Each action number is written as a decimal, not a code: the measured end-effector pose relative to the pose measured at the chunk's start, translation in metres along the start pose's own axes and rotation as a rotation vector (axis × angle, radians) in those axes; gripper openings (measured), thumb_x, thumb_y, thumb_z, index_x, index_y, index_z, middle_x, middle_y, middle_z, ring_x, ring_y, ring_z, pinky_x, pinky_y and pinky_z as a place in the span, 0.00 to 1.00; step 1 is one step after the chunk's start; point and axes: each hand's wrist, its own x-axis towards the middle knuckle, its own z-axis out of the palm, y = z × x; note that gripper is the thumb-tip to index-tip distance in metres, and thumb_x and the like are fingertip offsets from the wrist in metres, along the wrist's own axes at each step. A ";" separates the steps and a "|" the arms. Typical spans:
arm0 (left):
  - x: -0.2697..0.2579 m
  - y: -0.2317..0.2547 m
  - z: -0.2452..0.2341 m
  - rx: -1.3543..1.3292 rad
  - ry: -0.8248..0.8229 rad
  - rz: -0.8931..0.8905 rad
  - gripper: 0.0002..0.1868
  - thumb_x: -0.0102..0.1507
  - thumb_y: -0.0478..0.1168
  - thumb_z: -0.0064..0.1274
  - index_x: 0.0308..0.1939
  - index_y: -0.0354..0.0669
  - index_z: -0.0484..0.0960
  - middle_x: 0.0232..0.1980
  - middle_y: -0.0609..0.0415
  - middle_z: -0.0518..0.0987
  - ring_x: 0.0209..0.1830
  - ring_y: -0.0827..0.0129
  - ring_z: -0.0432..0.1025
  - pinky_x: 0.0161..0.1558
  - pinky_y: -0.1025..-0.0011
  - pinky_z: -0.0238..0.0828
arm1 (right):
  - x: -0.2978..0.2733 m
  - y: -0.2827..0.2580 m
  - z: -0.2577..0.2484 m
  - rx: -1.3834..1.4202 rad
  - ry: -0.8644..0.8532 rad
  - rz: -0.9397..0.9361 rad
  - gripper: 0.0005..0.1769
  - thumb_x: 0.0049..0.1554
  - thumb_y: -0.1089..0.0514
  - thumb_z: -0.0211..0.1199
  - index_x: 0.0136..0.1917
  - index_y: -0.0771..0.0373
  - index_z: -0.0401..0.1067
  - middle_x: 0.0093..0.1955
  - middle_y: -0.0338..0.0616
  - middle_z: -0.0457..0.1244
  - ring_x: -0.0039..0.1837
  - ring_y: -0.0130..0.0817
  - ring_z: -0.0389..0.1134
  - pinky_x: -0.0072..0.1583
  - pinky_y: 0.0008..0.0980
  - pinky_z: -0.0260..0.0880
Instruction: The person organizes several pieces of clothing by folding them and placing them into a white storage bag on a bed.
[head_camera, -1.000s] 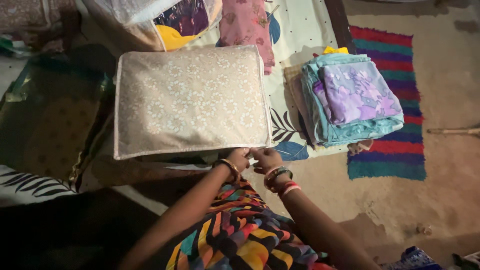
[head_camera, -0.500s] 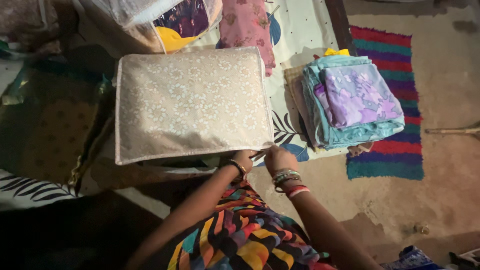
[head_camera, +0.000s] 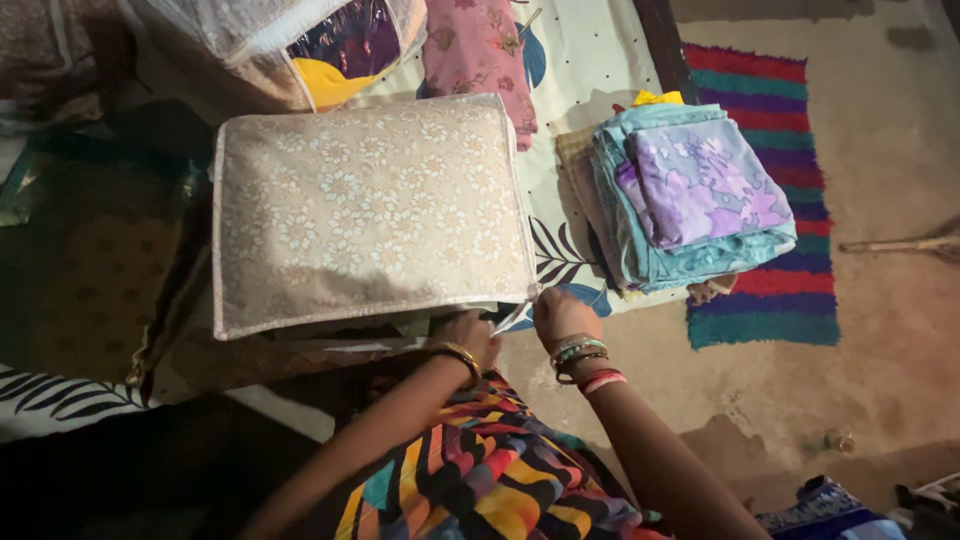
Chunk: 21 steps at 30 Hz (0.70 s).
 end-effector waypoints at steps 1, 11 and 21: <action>0.001 0.002 -0.008 0.079 -0.140 -0.061 0.19 0.57 0.52 0.58 0.46 0.47 0.86 0.58 0.42 0.75 0.55 0.44 0.72 0.53 0.47 0.69 | -0.002 -0.002 0.001 -0.005 0.000 -0.003 0.15 0.60 0.45 0.56 0.47 0.57 0.73 0.47 0.55 0.69 0.48 0.59 0.71 0.48 0.56 0.71; 0.014 -0.014 0.002 0.128 0.123 0.031 0.11 0.65 0.43 0.50 0.37 0.47 0.88 0.44 0.45 0.84 0.45 0.48 0.79 0.48 0.52 0.76 | -0.012 -0.005 0.018 -0.038 0.005 -0.103 0.13 0.58 0.48 0.56 0.44 0.58 0.74 0.46 0.53 0.70 0.47 0.56 0.72 0.49 0.53 0.73; 0.043 -0.024 0.074 -1.011 0.045 -0.367 0.19 0.62 0.52 0.56 0.35 0.38 0.86 0.29 0.48 0.82 0.23 0.61 0.76 0.26 0.63 0.72 | -0.020 -0.022 0.016 0.176 0.003 -0.046 0.16 0.52 0.44 0.65 0.39 0.59 0.78 0.39 0.54 0.70 0.44 0.54 0.72 0.48 0.48 0.73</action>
